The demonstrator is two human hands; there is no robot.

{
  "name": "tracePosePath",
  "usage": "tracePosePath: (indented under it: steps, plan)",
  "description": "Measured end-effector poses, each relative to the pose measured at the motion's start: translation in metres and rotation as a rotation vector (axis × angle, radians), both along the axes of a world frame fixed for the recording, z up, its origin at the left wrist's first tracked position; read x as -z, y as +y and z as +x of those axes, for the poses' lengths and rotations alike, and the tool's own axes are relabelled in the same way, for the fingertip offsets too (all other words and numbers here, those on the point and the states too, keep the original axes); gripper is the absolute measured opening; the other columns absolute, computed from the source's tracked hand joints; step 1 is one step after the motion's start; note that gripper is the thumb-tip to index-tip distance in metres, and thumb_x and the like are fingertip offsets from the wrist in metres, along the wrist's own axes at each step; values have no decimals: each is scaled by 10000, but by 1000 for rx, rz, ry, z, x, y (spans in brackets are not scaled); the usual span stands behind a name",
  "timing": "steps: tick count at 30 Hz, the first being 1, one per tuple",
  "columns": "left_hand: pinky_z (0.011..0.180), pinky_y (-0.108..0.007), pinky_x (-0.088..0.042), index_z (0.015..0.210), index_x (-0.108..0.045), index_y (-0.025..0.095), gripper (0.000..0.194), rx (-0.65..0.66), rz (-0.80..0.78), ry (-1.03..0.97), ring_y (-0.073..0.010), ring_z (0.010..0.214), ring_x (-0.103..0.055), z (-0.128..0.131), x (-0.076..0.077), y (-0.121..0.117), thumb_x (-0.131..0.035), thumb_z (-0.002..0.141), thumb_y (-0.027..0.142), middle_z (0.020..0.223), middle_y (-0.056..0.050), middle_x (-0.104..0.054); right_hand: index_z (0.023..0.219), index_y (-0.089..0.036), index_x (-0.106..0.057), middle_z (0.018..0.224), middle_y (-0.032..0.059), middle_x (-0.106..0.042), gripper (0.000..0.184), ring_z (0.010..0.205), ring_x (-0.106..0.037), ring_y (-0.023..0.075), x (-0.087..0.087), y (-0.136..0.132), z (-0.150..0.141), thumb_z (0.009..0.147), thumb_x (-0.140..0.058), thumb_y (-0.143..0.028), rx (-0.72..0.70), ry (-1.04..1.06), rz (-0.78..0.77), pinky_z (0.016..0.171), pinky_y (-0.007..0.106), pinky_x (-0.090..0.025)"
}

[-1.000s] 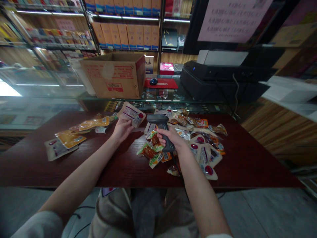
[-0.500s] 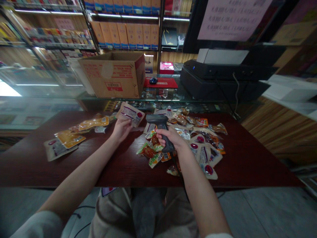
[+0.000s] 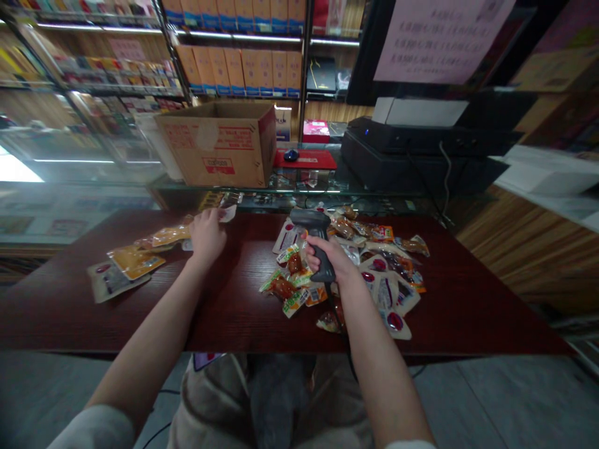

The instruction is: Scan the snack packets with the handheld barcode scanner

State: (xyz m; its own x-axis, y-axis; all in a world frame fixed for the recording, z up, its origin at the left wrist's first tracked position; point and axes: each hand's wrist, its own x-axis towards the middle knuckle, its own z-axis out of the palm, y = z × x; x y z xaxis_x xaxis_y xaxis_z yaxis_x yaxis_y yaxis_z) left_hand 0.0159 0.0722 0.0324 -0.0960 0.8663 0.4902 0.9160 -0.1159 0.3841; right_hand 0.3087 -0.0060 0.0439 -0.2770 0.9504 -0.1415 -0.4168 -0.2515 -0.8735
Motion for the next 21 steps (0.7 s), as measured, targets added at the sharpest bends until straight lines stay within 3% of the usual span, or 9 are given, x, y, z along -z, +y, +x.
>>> tracePosePath:
  steps: [3,7,12,18,21]
  plan:
    - [972,-526,-396,1182,-629,163,401,-21,-181,197,-382,1181,-534,2,8,-2,-409,852,108,1230,-196,-617,898,-184,-584,560,-72,-465,314,382,-339,44,0,1,2,701,-779,-332,41,16,22,340,176,-305]
    - [1035,-535,-353,1196,-649,116,389,12,-257,305,-406,1237,-503,4,22,2,-456,886,249,1288,-232,-593,850,-198,-553,555,-73,-457,286,380,-334,48,1,5,6,710,-760,-338,102,51,12,337,178,-302]
    - [1121,-650,-208,1310,-588,44,714,-57,-232,281,-502,1399,-313,-2,34,9,-566,828,570,1458,-301,-458,868,-203,-540,553,-78,-448,243,383,-327,51,1,8,11,753,-705,-339,116,97,-13,342,171,-303]
    - [1088,-773,-72,1388,-491,-10,714,-191,-128,172,-523,1471,-121,-10,36,11,-508,883,495,1546,-340,-299,840,-207,-519,555,-77,-449,250,384,-334,49,0,7,12,756,-714,-338,108,122,-19,342,170,-311]
    - [1136,-719,-71,1363,-508,5,606,-46,-60,188,-463,1492,-132,5,31,6,-485,911,408,1548,-315,-318,837,-210,-511,552,-82,-441,256,380,-333,50,0,8,13,764,-714,-348,92,128,-6,344,174,-310]
